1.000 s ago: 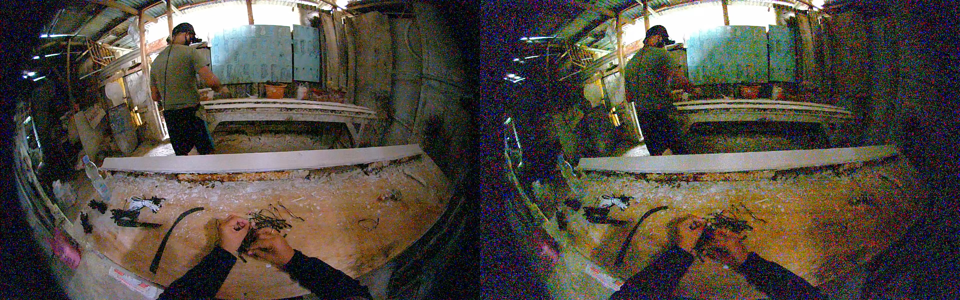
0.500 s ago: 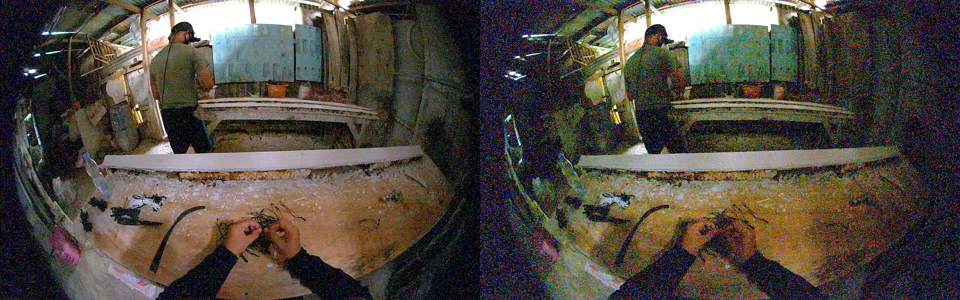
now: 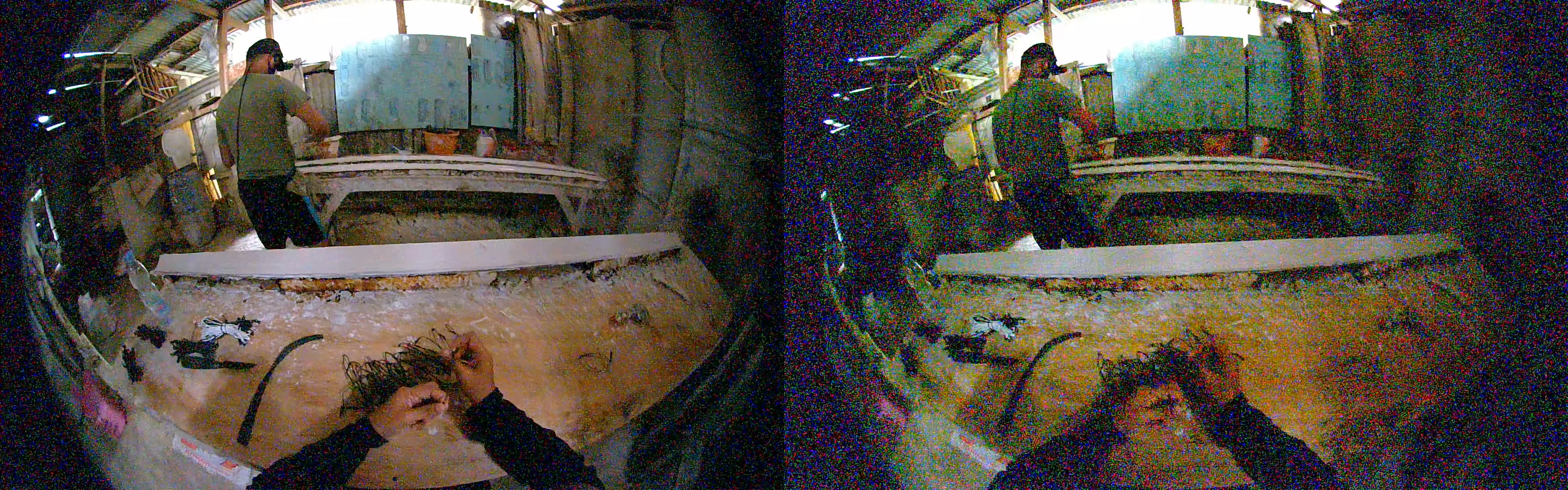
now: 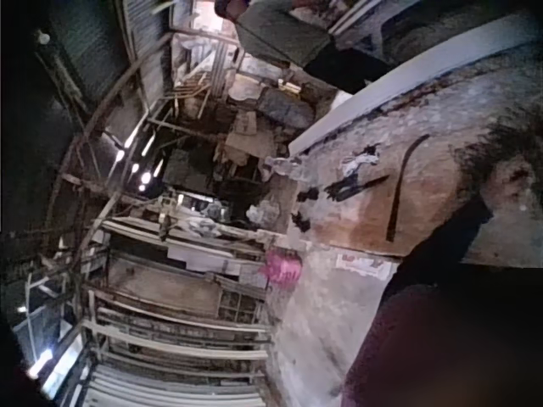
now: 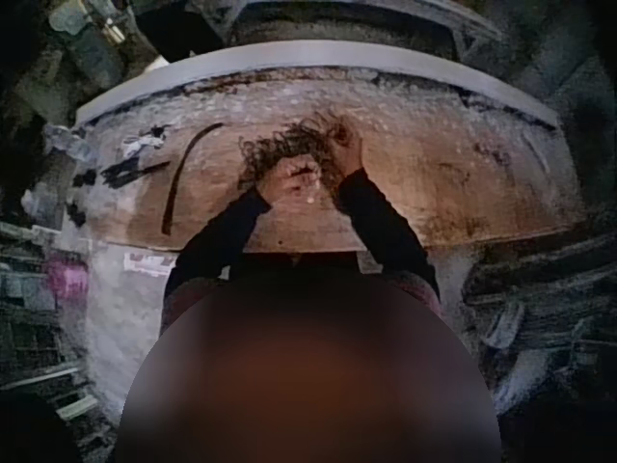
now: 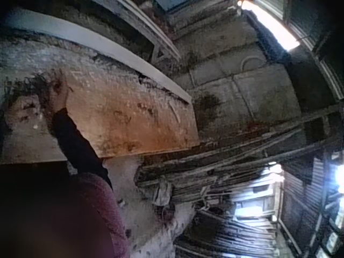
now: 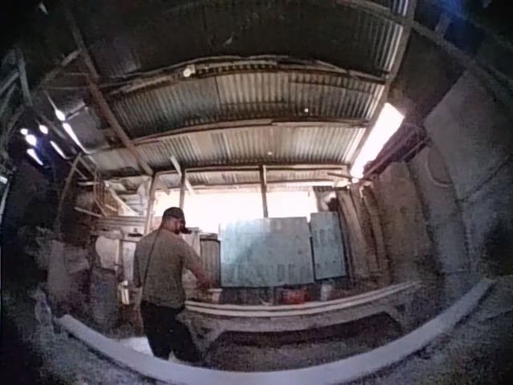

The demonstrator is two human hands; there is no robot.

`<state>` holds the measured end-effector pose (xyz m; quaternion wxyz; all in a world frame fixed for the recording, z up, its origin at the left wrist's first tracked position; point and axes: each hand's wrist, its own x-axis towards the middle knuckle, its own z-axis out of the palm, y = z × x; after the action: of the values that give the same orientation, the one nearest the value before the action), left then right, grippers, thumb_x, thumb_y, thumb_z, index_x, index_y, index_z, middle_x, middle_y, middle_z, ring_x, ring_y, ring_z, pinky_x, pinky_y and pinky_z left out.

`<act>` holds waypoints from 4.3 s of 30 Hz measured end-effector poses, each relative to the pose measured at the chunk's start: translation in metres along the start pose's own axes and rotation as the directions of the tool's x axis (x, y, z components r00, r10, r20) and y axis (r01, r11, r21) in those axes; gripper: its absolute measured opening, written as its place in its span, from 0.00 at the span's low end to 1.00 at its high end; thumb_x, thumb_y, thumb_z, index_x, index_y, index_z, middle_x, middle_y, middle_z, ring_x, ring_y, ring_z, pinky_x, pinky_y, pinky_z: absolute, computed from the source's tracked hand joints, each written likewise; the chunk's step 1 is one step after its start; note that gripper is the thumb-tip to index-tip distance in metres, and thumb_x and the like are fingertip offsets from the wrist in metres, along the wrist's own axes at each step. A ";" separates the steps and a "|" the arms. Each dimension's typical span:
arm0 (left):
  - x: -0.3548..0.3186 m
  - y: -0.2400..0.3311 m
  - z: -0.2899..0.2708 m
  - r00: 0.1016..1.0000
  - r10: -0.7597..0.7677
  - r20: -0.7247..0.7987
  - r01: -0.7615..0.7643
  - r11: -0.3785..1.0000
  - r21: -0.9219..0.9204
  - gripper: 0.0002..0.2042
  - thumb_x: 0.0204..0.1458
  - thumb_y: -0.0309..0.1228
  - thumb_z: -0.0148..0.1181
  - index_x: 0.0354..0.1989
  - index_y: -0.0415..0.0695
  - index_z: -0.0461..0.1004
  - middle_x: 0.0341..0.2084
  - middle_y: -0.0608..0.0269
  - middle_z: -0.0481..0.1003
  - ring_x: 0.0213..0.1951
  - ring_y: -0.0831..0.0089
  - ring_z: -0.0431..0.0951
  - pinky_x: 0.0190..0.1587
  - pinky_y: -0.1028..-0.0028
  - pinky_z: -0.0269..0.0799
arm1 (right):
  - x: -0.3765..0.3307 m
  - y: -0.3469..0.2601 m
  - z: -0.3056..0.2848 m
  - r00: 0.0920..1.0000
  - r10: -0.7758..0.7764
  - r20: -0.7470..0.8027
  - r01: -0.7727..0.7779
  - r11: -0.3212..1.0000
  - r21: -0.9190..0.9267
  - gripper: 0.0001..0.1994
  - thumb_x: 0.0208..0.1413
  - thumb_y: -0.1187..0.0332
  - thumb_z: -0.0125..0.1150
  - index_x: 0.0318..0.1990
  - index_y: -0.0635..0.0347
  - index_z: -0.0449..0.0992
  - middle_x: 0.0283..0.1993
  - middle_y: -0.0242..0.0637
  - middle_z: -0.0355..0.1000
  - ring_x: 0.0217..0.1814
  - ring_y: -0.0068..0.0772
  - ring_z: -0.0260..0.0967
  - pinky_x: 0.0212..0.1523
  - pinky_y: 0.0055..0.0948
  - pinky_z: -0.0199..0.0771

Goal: The person sorts and organizes a bundle of black cables on a wooden workbench, separating and aligning them by hand. Another person in the background moves around the workshop and handles items on a separate table.

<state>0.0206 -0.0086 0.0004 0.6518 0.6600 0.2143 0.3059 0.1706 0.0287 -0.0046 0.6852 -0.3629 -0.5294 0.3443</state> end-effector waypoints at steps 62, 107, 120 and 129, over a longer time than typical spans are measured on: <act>-0.015 -0.018 -0.053 0.709 0.381 -0.593 -0.123 0.896 0.427 0.12 0.43 0.38 0.54 0.24 0.40 0.70 0.24 0.60 0.67 0.29 0.72 0.66 0.35 0.75 0.61 | -0.130 -0.056 0.041 0.992 0.098 0.082 -0.057 0.914 -0.401 0.11 0.46 0.65 0.53 0.19 0.62 0.65 0.20 0.33 0.63 0.22 0.25 0.61 0.24 0.23 0.62; 0.006 -0.023 -0.058 0.823 0.003 -0.567 -0.003 1.000 0.000 0.09 0.42 0.34 0.57 0.25 0.44 0.65 0.16 0.71 0.66 0.16 0.85 0.64 0.13 0.85 0.57 | -0.022 -0.001 0.041 0.945 0.291 0.148 -0.315 0.932 0.178 0.05 0.43 0.75 0.56 0.28 0.61 0.68 0.27 0.30 0.66 0.29 0.21 0.62 0.30 0.20 0.63; -0.008 -0.007 -0.046 0.874 0.069 -0.482 -0.030 0.996 0.088 0.08 0.46 0.33 0.53 0.26 0.40 0.67 0.16 0.68 0.67 0.17 0.83 0.67 0.16 0.83 0.64 | -0.026 -0.002 0.041 0.934 0.291 0.207 -0.333 0.919 0.212 0.06 0.43 0.74 0.57 0.30 0.60 0.69 0.25 0.27 0.65 0.26 0.18 0.61 0.28 0.18 0.63; -0.013 -0.003 -0.049 0.886 -0.006 -0.465 -0.026 0.998 -0.062 0.09 0.48 0.35 0.50 0.30 0.41 0.68 0.18 0.69 0.68 0.20 0.82 0.69 0.19 0.83 0.67 | -0.031 -0.016 0.050 0.929 0.323 0.179 -0.366 0.872 0.326 0.07 0.44 0.76 0.55 0.30 0.58 0.64 0.25 0.28 0.63 0.27 0.20 0.61 0.28 0.19 0.64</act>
<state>-0.0213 0.0184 -0.0056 0.6017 0.5466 0.3504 0.4651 0.1170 0.0003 0.0034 0.6339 -0.3010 -0.4254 0.5714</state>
